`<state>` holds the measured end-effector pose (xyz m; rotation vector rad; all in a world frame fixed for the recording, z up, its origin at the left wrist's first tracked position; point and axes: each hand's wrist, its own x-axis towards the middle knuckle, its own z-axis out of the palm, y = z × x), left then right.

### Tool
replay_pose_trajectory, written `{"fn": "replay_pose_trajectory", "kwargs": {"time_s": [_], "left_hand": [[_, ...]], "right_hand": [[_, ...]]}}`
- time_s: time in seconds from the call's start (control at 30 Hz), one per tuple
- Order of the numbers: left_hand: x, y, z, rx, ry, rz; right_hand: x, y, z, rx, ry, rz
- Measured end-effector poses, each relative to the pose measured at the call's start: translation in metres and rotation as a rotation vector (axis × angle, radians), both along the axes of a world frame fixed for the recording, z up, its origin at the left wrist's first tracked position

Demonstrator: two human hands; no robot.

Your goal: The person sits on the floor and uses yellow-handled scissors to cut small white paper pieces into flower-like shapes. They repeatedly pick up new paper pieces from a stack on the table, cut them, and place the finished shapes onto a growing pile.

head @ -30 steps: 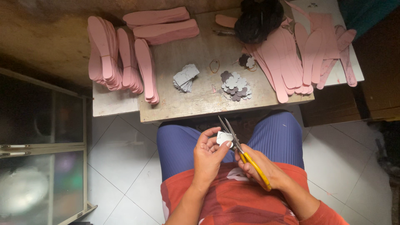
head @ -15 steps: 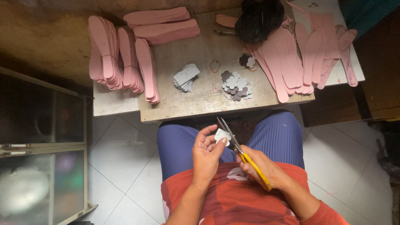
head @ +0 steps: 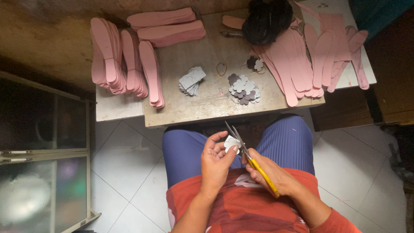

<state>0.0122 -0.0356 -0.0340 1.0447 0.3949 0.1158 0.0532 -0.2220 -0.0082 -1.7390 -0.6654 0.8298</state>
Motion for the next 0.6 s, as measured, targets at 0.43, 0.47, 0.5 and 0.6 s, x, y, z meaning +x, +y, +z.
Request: {"fn": "replay_pose_trajectory", "kwargs": {"time_s": [0.43,0.47,0.5,0.6], "left_hand": [[0.0032,0.008,0.0001,0.011,-0.011,0.012],[0.0029,0.0082,0.0002,0.013,-0.01,0.008],[0.0034,0.0084,0.0002,0.016,-0.01,0.005],[0.0039,0.0098,0.0004,0.014,-0.007,0.003]], "right_hand": [[0.0016,0.0006,0.0012,0.036,-0.042,-0.009],[0.0016,0.0003,0.0017,0.037,-0.042,-0.011],[0.0021,0.0001,0.0019,0.039,-0.043,-0.013],[0.0017,0.0007,0.002,0.058,0.004,-0.02]]}}
